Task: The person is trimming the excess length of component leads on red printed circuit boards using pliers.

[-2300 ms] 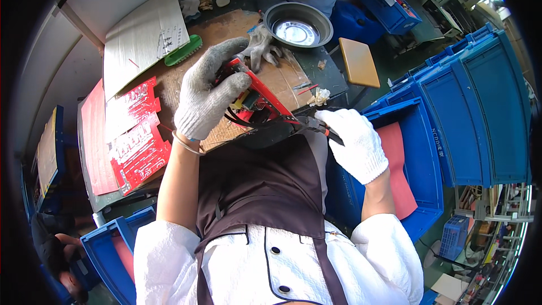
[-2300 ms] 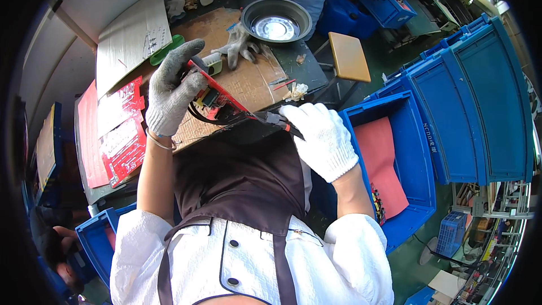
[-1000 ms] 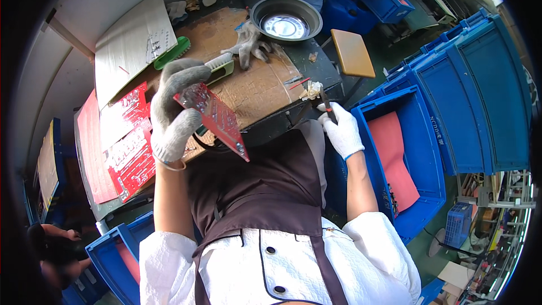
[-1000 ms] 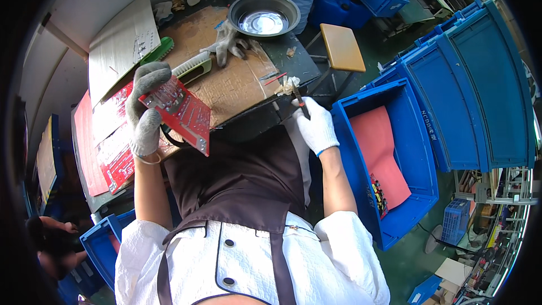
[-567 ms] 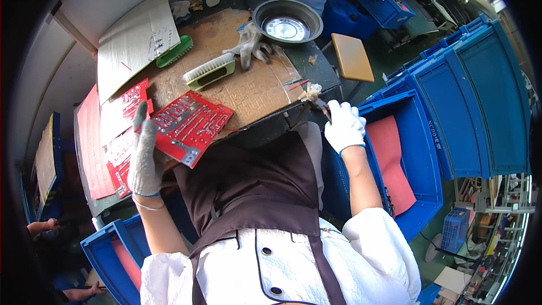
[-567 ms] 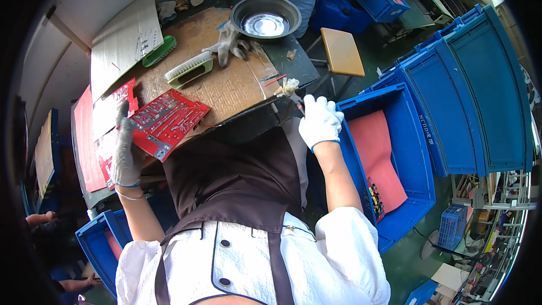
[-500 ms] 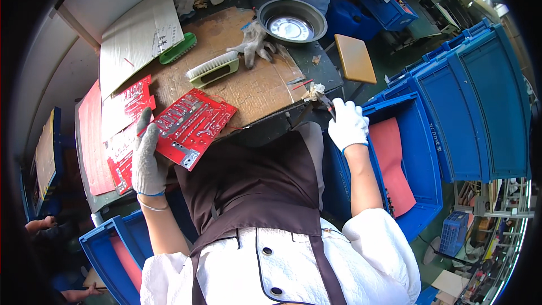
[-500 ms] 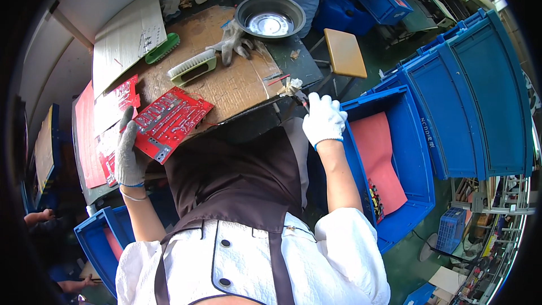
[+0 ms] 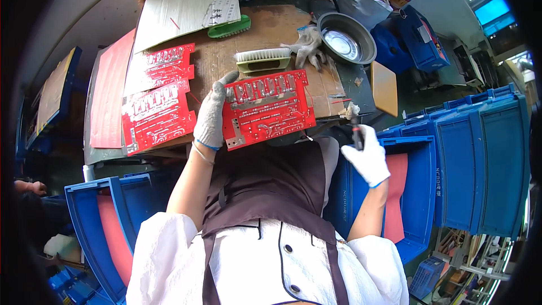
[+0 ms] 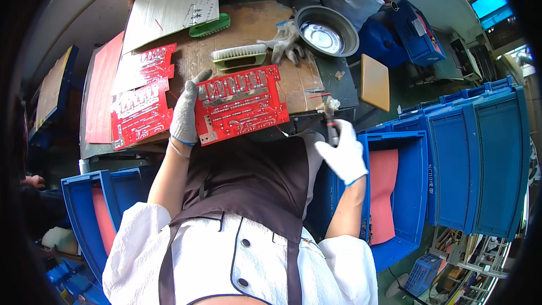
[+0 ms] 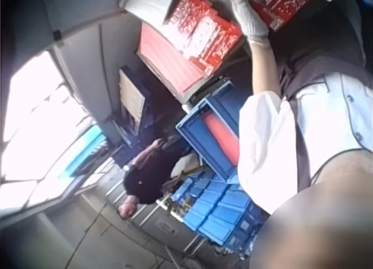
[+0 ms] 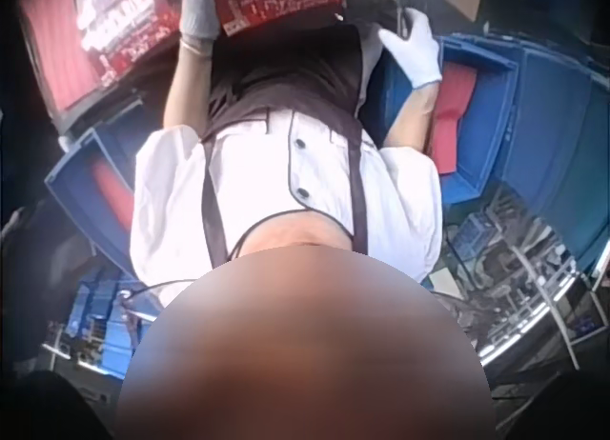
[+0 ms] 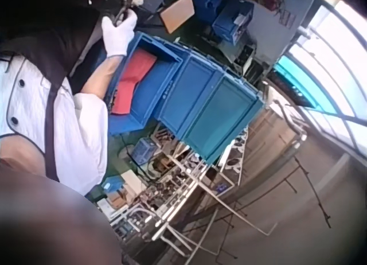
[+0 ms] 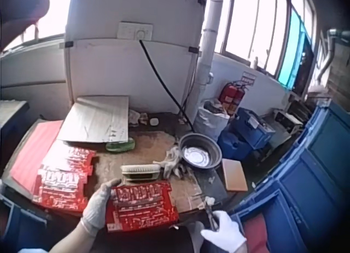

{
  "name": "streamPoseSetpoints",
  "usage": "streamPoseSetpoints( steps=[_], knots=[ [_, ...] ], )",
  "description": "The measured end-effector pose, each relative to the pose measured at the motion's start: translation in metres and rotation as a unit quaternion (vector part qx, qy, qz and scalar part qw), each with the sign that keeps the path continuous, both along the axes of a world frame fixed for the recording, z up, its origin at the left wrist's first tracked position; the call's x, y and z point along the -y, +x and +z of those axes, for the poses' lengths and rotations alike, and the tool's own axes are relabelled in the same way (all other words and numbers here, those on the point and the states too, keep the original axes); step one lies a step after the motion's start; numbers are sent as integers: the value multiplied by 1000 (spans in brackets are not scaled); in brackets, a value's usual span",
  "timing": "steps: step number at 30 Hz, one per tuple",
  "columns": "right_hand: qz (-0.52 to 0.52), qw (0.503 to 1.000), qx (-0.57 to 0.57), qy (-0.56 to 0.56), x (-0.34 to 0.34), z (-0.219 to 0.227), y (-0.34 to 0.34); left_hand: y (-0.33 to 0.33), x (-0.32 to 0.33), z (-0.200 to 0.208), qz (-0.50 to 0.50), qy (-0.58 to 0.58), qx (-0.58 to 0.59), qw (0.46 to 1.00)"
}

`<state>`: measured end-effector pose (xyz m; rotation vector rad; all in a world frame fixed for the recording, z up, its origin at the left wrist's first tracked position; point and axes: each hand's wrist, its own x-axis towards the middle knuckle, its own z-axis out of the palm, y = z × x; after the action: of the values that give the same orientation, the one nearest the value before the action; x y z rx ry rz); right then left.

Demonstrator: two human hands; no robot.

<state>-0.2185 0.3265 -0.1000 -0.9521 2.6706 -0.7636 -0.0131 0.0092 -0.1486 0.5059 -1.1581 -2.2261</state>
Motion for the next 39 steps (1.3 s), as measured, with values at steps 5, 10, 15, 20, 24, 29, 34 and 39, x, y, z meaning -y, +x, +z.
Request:
streamPoseSetpoints(
  steps=[5, 10, 15, 20, 24, 29, 34, 39],
  knots=[
    [171, 980, -85, -56, 50, 16, 40, -1, 3, -5, 12, -28, 19, 999],
    [192, 954, -226, 35, 84, 29, 28, -1, 4, -9, 25, -78, 42, 996],
    [205, 932, -291, 72, 98, 32, 17, -2, 3, -4, 22, -86, 59, 994],
    [225, 923, -301, 78, 104, 36, 12, 0, 2, -2, 24, -94, 63, 993],
    [254, 900, -337, 111, 107, 40, 5, 0, 3, 0, 27, -113, 77, 990],
    [289, 881, -368, 75, 108, 28, -12, -1, 3, -3, 36, -120, 77, 989],
    [272, 890, -366, 34, 103, 14, -10, -1, 3, -4, 36, -114, 73, 990],
    [221, 907, -357, 21, 101, 14, 3, 1, 2, -3, 31, -102, 73, 992]
  ],
)
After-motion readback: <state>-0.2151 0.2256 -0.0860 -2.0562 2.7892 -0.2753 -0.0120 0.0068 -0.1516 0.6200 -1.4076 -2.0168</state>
